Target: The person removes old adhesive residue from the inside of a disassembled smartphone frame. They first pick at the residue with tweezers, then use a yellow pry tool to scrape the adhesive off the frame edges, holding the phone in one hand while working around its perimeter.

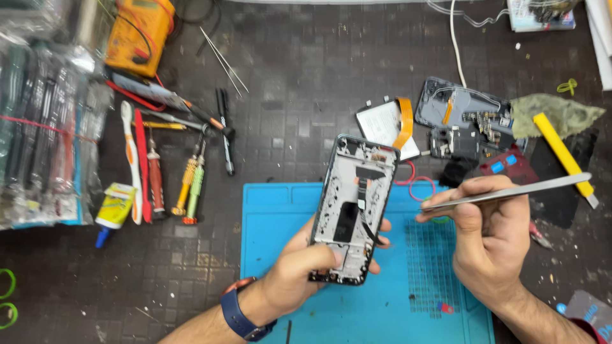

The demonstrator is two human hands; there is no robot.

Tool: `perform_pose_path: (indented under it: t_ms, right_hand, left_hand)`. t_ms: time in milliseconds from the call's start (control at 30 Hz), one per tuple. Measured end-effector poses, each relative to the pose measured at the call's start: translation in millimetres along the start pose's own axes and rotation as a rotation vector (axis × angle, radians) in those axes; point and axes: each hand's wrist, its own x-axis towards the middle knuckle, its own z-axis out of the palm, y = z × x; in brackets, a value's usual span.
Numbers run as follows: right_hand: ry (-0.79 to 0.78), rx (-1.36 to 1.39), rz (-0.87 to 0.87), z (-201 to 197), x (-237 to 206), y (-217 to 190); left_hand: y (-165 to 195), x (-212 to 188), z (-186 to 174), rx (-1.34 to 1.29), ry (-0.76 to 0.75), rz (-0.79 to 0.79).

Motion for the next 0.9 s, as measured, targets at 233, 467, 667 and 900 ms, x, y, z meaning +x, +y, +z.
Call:
perform_pose_path:
  t_ms: [233,467,667,900]
  right_hand:
    - [-0.073,0.157,0.031,11.9,-24.6,-12.4]
    - [-0.191,0.159,0.002,15.0,-35.1,-13.7]
    - [-0.245,0.106,-0.026,14.6,-34.5,-19.6]
    - [-0.29,-0.011,-0.135,15.0,-28.2,-28.3]
  left_hand:
    - [-10.1,-1.8,2.9,-0.234,0.052,-0.057]
    - [-6.2,-1.9,0.1,0.012,0.053,-0.117]
    - [-6.0,-0.7,-0.3,0.159,0.062,-0.044]
    - [-10.6,-7.0,-0.6,0.348,0.058,0.023]
